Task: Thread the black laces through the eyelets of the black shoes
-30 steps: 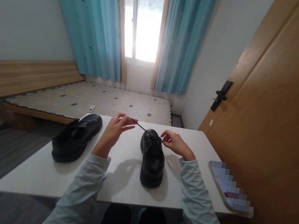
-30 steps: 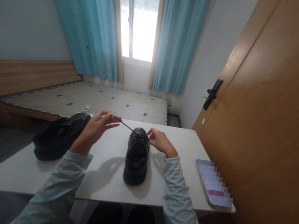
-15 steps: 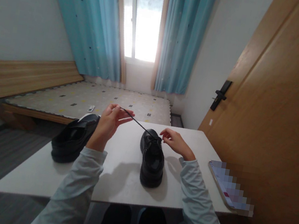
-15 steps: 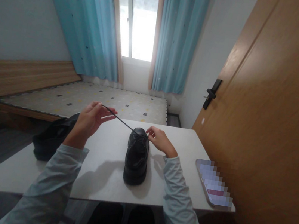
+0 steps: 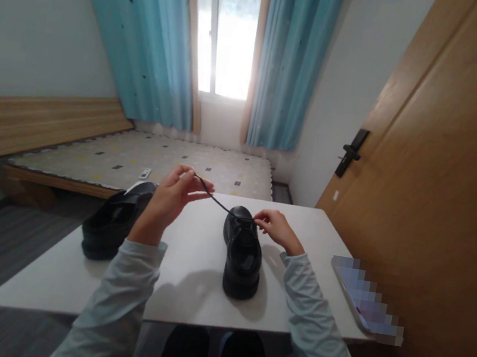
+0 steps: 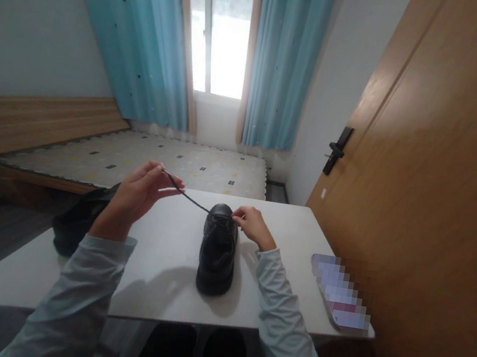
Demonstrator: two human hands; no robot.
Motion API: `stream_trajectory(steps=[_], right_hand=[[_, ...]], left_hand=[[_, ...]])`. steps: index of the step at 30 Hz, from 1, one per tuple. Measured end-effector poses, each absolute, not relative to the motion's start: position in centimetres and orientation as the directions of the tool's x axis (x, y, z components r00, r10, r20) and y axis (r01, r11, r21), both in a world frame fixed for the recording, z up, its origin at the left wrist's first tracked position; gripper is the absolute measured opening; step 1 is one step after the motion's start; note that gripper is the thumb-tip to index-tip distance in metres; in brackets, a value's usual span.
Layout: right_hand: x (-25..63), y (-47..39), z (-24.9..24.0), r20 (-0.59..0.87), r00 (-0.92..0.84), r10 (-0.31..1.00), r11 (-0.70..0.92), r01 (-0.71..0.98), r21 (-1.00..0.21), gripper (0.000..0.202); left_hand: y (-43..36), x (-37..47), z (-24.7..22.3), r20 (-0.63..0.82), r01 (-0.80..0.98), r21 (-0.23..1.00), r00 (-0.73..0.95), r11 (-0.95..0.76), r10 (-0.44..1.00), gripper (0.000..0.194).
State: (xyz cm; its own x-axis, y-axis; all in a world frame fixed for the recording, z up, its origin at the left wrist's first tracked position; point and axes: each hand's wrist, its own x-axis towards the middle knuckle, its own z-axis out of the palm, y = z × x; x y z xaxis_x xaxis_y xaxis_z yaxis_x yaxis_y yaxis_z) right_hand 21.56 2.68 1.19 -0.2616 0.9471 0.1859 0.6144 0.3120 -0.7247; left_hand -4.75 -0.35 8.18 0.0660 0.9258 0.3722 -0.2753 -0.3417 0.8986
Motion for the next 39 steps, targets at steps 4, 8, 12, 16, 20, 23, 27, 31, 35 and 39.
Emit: stream_trajectory(steps=[4, 8, 12, 16, 20, 23, 27, 31, 35, 39], right_hand=[[21.3, 2.5, 1.4, 0.245, -0.205, 0.948, 0.318, 0.664, -0.677, 0.006], [21.1, 2.3, 1.5, 0.297, -0.192, 0.935, 0.349, 0.639, -0.686, 0.006], [21.1, 2.3, 1.5, 0.309, -0.191, 0.932, 0.357, 0.631, -0.688, 0.005], [21.3, 2.3, 1.4, 0.256, -0.216, 0.942, 0.335, 0.609, -0.719, 0.005], [21.6, 2.3, 1.3, 0.224, -0.241, 0.944, 0.324, 0.554, -0.767, 0.007], [21.6, 2.3, 1.4, 0.194, -0.26, 0.946, 0.31, 0.542, -0.781, 0.008], [21.8, 2.1, 1.7, 0.182, -0.246, 0.952, 0.288, 0.522, -0.803, 0.008], [21.8, 2.1, 1.9, 0.183, -0.229, 0.956, 0.276, 0.494, -0.824, 0.005], [21.7, 2.3, 1.6, 0.195, -0.238, 0.951, 0.291, 0.49, -0.822, 0.009], [21.5, 2.6, 1.2, 0.216, -0.258, 0.942, 0.324, 0.518, -0.792, 0.011]], left_hand=[[-0.3, -5.2, 7.7, 0.329, -0.254, 0.921, 0.102, -0.295, 0.939, 0.02], [-0.1, -5.7, 7.2, 0.313, -0.261, 0.925, 0.11, -0.277, 0.943, 0.017], [0.2, -6.0, 7.0, 0.353, -0.272, 0.907, 0.079, -0.321, 0.932, 0.017], [0.3, -5.9, 7.2, 0.415, -0.303, 0.873, 0.045, -0.383, 0.909, 0.019], [0.4, -5.8, 7.2, 0.457, -0.333, 0.844, 0.037, -0.42, 0.889, 0.02], [0.5, -6.0, 7.1, 0.488, -0.336, 0.824, 0.01, -0.457, 0.873, 0.021], [0.6, -6.4, 7.0, 0.541, -0.316, 0.787, -0.062, -0.53, 0.839, 0.021], [0.5, -6.5, 7.0, 0.56, -0.306, 0.774, -0.078, -0.554, 0.825, 0.019], [0.1, -6.2, 7.1, 0.57, -0.223, 0.8, -0.007, -0.557, 0.822, 0.017], [-0.2, -5.8, 7.3, 0.597, 0.023, 0.8, 0.063, -0.6, 0.799, 0.015]])
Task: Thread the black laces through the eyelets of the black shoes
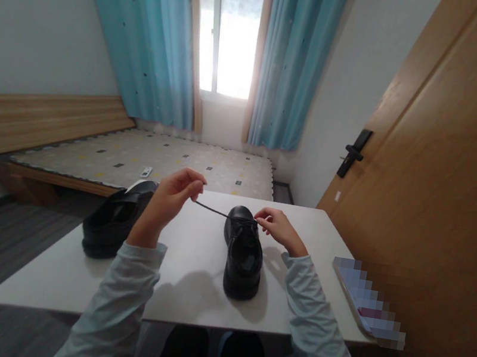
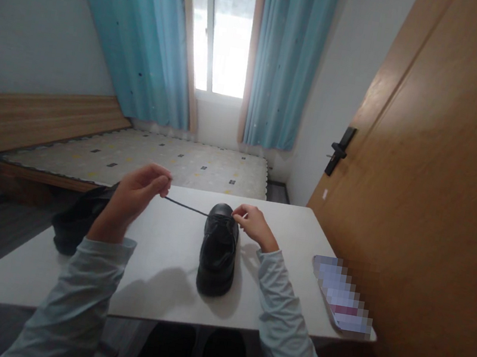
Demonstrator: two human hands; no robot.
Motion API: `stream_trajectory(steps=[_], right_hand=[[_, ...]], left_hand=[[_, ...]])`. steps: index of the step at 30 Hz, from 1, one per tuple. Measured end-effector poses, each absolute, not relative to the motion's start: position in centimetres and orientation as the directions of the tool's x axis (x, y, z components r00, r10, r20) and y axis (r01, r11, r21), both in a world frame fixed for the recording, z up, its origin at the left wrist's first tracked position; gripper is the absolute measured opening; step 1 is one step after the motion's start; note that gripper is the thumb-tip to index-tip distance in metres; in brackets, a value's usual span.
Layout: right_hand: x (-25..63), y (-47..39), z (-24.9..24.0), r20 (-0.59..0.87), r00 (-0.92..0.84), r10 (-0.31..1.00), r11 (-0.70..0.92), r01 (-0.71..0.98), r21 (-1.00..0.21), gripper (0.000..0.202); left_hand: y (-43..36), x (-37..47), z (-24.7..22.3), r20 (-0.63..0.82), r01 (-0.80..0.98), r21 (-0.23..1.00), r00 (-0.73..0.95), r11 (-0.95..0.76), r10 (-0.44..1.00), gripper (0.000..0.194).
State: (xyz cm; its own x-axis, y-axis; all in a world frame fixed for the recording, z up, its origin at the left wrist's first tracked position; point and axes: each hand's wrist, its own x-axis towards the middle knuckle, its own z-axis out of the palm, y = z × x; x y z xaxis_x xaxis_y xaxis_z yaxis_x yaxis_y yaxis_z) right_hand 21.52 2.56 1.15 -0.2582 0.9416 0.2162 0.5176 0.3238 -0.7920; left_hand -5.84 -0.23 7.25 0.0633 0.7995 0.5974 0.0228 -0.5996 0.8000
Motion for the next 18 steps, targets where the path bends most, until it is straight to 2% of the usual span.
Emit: stream_trajectory(steps=[3, 7, 11, 15, 18], right_hand=[[21.2, 2.7, 1.0, 0.256, -0.273, 0.927, 0.371, 0.579, -0.726, 0.011], [20.8, 2.6, 1.2, 0.335, -0.262, 0.905, 0.421, 0.656, -0.626, 0.009], [20.6, 2.6, 1.4, 0.372, -0.277, 0.886, 0.454, 0.681, -0.574, 0.006], [20.2, 2.6, 1.2, 0.432, -0.312, 0.846, 0.521, 0.655, -0.547, 0.007], [19.7, 2.6, 1.2, 0.492, -0.3, 0.817, 0.556, 0.636, -0.536, 0.01]], left_hand=[[-0.2, -5.5, 7.1, 0.569, 0.133, 0.8, 0.137, -0.585, 0.811, 0.015], [0.3, -4.9, 6.3, 0.464, 0.238, 0.809, 0.304, -0.538, 0.832, 0.017], [0.9, -4.1, 4.9, 0.359, 0.383, 0.76, 0.428, -0.526, 0.83, 0.021], [1.3, -3.4, 3.7, 0.276, 0.493, 0.703, 0.475, -0.513, 0.835, 0.021], [1.5, -2.9, 3.0, 0.298, 0.526, 0.674, 0.449, -0.519, 0.842, 0.023]])
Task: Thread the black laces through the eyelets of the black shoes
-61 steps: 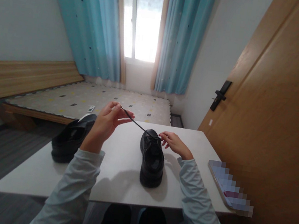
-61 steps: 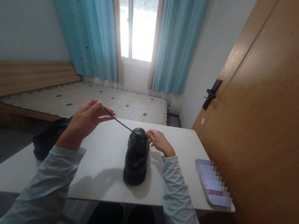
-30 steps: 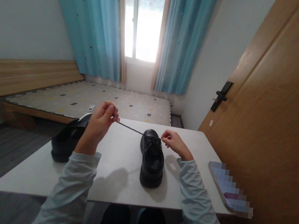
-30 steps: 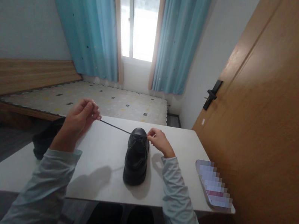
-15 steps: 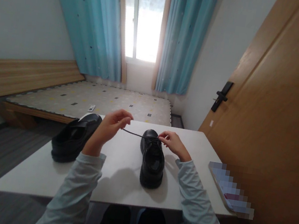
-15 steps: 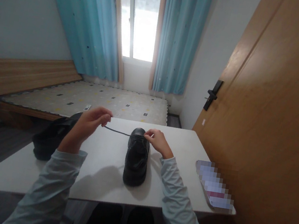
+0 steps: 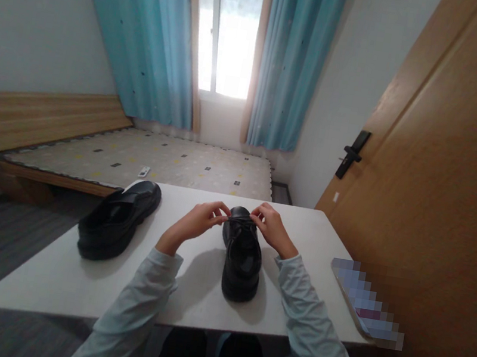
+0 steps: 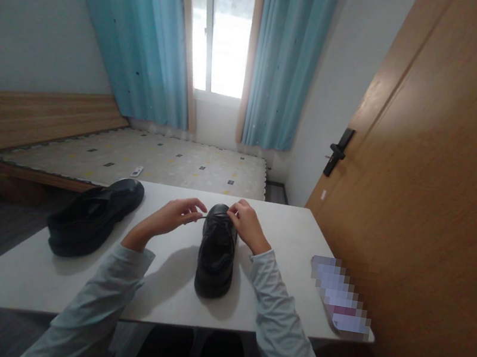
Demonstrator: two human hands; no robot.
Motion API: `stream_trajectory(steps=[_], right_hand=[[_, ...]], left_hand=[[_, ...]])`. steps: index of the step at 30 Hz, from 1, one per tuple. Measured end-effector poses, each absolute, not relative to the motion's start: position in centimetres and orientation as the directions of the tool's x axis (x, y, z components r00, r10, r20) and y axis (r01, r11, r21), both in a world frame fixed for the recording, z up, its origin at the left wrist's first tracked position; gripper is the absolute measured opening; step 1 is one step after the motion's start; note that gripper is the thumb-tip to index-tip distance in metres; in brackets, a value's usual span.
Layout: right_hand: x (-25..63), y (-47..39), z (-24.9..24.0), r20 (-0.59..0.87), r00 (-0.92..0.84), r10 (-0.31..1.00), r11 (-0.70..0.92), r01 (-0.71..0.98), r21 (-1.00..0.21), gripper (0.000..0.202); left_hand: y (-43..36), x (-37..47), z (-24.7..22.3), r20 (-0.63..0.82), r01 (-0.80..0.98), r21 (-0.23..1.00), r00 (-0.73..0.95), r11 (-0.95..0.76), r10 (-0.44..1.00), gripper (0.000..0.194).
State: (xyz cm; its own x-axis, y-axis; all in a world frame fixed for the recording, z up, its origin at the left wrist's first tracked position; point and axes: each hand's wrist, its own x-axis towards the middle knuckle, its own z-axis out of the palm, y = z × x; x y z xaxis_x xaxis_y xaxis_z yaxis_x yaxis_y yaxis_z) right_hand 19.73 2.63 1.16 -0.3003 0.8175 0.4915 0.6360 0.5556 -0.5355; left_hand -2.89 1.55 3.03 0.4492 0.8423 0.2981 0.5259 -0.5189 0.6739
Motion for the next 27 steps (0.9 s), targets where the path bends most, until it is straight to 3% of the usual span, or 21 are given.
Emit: stream_trajectory(steps=[4, 13, 18, 27], right_hand=[[19.2, 2.5, 1.3, 0.515, -0.263, 0.816, 0.55, 0.629, -0.549, 0.012], [20.3, 2.4, 1.5, 0.405, -0.335, 0.851, 0.522, 0.626, -0.579, 0.01], [20.5, 2.4, 1.5, 0.399, -0.315, 0.861, 0.503, 0.64, -0.581, 0.014], [20.3, 1.9, 2.0, 0.424, -0.312, 0.85, 0.523, 0.594, -0.612, 0.009]], left_hand=[[1.8, -2.5, 2.4, 0.37, 0.546, 0.629, 0.416, -0.553, 0.831, 0.027], [2.0, -4.2, 2.2, 0.427, 0.576, 0.624, 0.314, -0.528, 0.848, 0.017], [2.2, -4.5, 1.6, 0.423, 0.594, 0.587, 0.355, -0.551, 0.834, 0.012], [2.2, -3.7, 0.4, 0.408, 0.459, 0.637, 0.481, -0.619, 0.776, 0.014]])
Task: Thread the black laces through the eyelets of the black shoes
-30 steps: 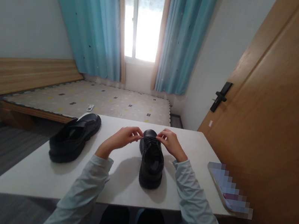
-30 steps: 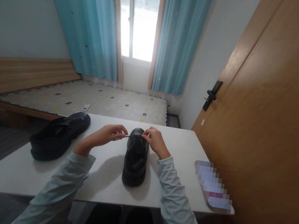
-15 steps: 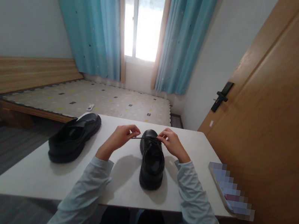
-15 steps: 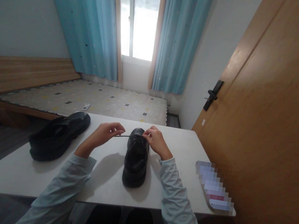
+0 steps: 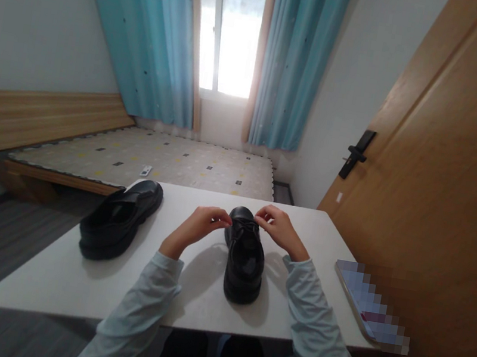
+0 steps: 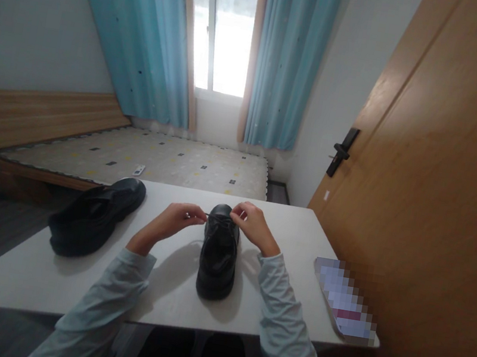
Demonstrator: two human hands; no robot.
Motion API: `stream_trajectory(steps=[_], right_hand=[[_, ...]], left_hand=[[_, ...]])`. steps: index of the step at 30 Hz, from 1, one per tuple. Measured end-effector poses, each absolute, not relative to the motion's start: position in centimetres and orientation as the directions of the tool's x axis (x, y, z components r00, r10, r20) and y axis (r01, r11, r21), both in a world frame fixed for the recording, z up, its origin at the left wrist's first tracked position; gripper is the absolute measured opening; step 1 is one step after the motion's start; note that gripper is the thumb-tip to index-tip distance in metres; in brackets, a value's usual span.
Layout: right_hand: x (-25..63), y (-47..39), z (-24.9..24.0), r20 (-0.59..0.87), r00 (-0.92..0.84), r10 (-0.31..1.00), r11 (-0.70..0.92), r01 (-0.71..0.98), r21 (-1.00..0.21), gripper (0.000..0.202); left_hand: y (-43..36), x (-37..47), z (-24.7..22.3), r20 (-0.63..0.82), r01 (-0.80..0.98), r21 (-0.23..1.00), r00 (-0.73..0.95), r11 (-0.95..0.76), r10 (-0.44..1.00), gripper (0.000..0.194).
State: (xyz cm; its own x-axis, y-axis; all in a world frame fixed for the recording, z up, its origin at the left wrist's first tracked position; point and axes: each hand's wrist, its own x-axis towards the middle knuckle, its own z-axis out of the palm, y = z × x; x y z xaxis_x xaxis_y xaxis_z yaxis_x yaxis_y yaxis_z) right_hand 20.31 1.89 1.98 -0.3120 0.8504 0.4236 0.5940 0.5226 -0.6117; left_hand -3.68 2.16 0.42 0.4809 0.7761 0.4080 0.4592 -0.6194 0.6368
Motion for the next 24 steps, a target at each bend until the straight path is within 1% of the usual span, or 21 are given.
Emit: stream_trajectory(steps=[3, 6, 9, 19, 24], right_hand=[[19.9, 1.6, 2.4, 0.402, -0.383, 0.831, 0.555, 0.556, -0.619, 0.009], [19.4, 1.2, 2.7, 0.384, -0.415, 0.825, 0.565, 0.559, -0.607, 0.007], [18.9, 1.0, 2.8, 0.383, -0.414, 0.826, 0.564, 0.578, -0.59, 0.01], [17.8, 0.8, 2.5, 0.371, -0.427, 0.824, 0.565, 0.655, -0.501, 0.029], [17.6, 0.8, 2.6, 0.358, -0.443, 0.822, 0.569, 0.669, -0.479, 0.029]], left_hand=[[2.0, -3.2, 0.3, 0.423, 0.463, 0.625, 0.475, -0.628, 0.772, 0.013], [1.8, -2.8, 0.3, 0.44, 0.462, 0.616, 0.47, -0.638, 0.765, 0.013], [1.6, -2.7, 0.4, 0.447, 0.461, 0.618, 0.461, -0.637, 0.766, 0.013], [1.4, -2.6, 0.5, 0.433, 0.468, 0.663, 0.397, -0.585, 0.809, 0.01], [1.4, -2.5, 0.5, 0.467, 0.495, 0.646, 0.346, -0.581, 0.814, 0.01]])
